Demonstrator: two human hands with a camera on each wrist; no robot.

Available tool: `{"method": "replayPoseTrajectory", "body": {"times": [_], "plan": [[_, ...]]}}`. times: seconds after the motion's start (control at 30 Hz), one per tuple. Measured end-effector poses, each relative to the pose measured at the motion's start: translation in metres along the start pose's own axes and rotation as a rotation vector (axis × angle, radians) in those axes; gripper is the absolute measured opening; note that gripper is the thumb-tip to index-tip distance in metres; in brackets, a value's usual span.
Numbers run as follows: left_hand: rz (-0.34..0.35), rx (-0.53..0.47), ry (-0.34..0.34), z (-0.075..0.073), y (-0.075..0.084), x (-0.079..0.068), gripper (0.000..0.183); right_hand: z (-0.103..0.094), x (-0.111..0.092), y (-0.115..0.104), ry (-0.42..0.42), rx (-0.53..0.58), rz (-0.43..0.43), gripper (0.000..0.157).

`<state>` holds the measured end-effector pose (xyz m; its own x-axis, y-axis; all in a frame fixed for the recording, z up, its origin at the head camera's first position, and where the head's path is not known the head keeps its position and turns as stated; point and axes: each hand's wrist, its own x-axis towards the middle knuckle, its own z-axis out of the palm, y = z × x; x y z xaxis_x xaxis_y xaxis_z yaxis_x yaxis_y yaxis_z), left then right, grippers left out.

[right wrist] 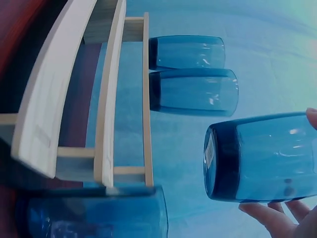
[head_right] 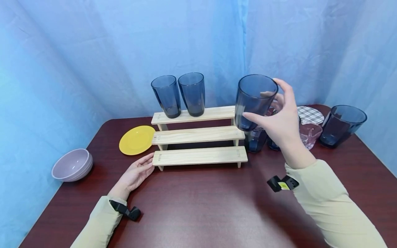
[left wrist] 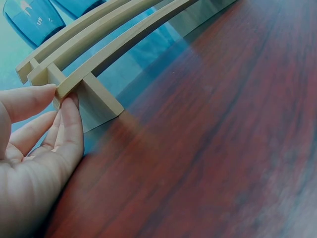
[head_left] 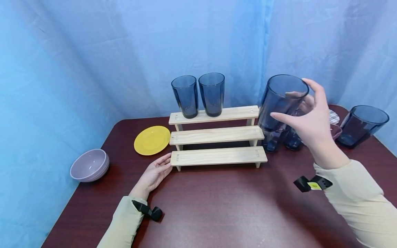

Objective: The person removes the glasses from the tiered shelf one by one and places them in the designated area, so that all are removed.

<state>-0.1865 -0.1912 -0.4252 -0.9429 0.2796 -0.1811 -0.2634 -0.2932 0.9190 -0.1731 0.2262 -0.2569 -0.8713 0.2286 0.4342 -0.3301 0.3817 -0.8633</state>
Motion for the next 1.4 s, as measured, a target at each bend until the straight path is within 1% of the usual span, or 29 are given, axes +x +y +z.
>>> {"method": "replayPoseTrajectory", "body": {"times": [0.1, 0.2, 0.23, 0.33, 0.43, 0.47, 0.57, 0.63, 0.67, 0.7, 0.8, 0.93, 1.0, 1.03, 1.13, 1.2, 1.27, 1.33, 1.4], "plan": [[0.002, -0.004, -0.002, 0.000, 0.000, 0.000, 0.059, -0.011, -0.007, 0.004, -0.009, -0.016, -0.005, 0.090], [0.007, -0.007, -0.004, 0.000, 0.000, 0.000, 0.059, -0.021, -0.013, 0.008, -0.020, -0.017, -0.045, 0.093], [0.008, -0.009, -0.007, 0.000, 0.000, 0.000, 0.060, -0.025, -0.015, 0.009, -0.028, 0.002, -0.060, 0.094], [0.008, -0.012, -0.008, 0.000, 0.000, 0.000, 0.060, -0.035, -0.020, 0.014, -0.069, 0.145, -0.112, 0.096], [0.009, -0.009, -0.011, 0.000, 0.000, 0.001, 0.059, -0.046, -0.024, 0.019, -0.118, 0.239, -0.146, 0.098], [0.009, -0.007, -0.011, 0.000, 0.001, 0.001, 0.059, -0.050, -0.025, 0.021, -0.137, 0.286, -0.152, 0.098], [0.009, -0.001, -0.012, 0.001, 0.001, 0.002, 0.058, -0.063, -0.028, 0.028, -0.122, 0.121, -0.153, 0.100], [0.009, 0.001, -0.013, 0.002, 0.002, 0.003, 0.058, -0.072, -0.029, 0.034, -0.093, 0.007, -0.131, 0.101], [0.009, -0.001, -0.014, 0.002, 0.002, 0.003, 0.058, -0.076, -0.029, 0.038, -0.083, -0.023, -0.122, 0.101], [0.011, -0.002, -0.015, 0.002, 0.002, 0.003, 0.058, -0.081, -0.030, 0.042, -0.068, -0.090, -0.112, 0.102], [0.015, -0.005, -0.021, 0.002, 0.002, 0.003, 0.058, -0.093, -0.032, 0.053, -0.056, -0.131, -0.076, 0.102], [0.015, -0.008, -0.020, 0.002, 0.002, 0.004, 0.058, -0.109, -0.034, 0.066, -0.060, -0.174, -0.035, 0.102], [0.014, -0.011, -0.018, 0.002, 0.002, 0.004, 0.058, -0.116, -0.034, 0.073, -0.059, -0.171, -0.048, 0.103], [0.014, -0.014, -0.017, 0.002, 0.002, 0.004, 0.058, -0.119, -0.033, 0.077, -0.063, -0.155, -0.059, 0.102], [0.013, -0.017, -0.013, 0.002, 0.001, 0.004, 0.058, -0.127, -0.032, 0.090, -0.085, 0.015, -0.115, 0.101], [0.009, -0.016, -0.014, 0.002, 0.001, 0.004, 0.059, -0.132, -0.032, 0.097, -0.085, 0.050, -0.132, 0.100], [0.007, -0.009, -0.014, 0.002, 0.001, 0.004, 0.058, -0.137, -0.032, 0.106, -0.074, 0.053, -0.116, 0.097], [0.007, -0.004, -0.016, 0.002, 0.000, 0.004, 0.058, -0.144, -0.033, 0.115, -0.048, -0.033, -0.079, 0.094], [0.010, 0.002, -0.017, 0.002, 0.000, 0.004, 0.058, -0.150, -0.032, 0.126, -0.035, -0.049, -0.052, 0.091]]}}
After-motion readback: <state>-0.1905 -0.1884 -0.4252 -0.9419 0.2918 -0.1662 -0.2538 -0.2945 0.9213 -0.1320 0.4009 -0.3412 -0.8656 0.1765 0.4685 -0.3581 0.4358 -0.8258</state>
